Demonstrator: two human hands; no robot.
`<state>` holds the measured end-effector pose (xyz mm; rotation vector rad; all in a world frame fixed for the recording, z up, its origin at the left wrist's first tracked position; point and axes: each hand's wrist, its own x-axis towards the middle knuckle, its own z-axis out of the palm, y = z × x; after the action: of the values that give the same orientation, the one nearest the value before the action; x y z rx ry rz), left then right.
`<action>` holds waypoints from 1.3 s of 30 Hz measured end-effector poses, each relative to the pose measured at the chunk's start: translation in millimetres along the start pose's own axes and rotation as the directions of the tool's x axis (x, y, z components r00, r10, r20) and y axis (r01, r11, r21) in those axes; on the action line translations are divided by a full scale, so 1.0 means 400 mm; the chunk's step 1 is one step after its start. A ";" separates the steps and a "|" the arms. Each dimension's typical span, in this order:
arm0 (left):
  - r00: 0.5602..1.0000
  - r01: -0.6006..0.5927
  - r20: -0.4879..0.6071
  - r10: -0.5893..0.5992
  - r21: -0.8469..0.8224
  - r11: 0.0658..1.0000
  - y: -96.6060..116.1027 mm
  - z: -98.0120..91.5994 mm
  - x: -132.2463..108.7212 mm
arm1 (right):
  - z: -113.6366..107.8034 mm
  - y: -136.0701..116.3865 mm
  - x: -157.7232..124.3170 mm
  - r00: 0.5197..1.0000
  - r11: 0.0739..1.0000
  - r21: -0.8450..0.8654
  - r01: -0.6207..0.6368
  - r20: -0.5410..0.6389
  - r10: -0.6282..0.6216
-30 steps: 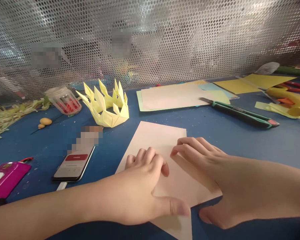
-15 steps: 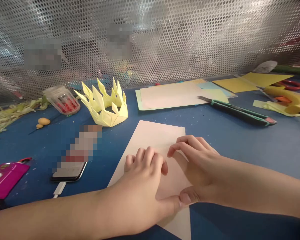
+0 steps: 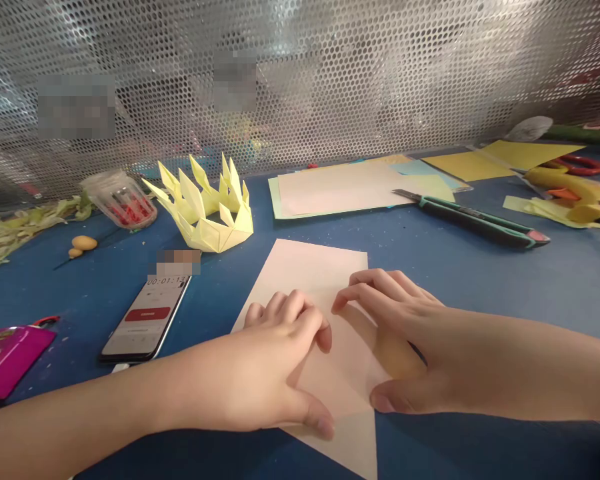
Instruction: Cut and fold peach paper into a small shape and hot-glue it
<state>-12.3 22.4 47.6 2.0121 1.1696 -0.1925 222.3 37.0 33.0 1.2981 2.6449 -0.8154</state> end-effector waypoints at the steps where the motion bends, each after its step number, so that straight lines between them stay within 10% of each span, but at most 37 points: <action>1: 1.000 -0.008 0.007 0.008 0.003 1.000 -0.002 -0.002 0.001 | -0.005 0.002 -0.002 1.000 1.000 0.008 -0.002 0.017 0.002; 12: 0.997 -0.002 0.083 0.003 -0.014 1.000 -0.010 -0.020 0.003 | -0.055 0.051 0.016 0.987 0.986 0.163 -0.016 0.161 -0.011; 19: 1.000 -0.013 -0.002 0.014 0.211 0.977 0.020 0.009 0.000 | 0.058 0.005 0.038 0.964 1.000 0.003 -0.017 -0.264 0.017; 39: 0.974 -0.167 0.182 0.136 0.172 0.971 -0.038 -0.049 0.006 | -0.034 0.053 0.012 0.993 0.986 0.168 -0.001 0.115 -0.018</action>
<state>-27.6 41.8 51.5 2.1906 0.9144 -0.4003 237.3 57.8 34.0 1.2339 2.5397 -1.1012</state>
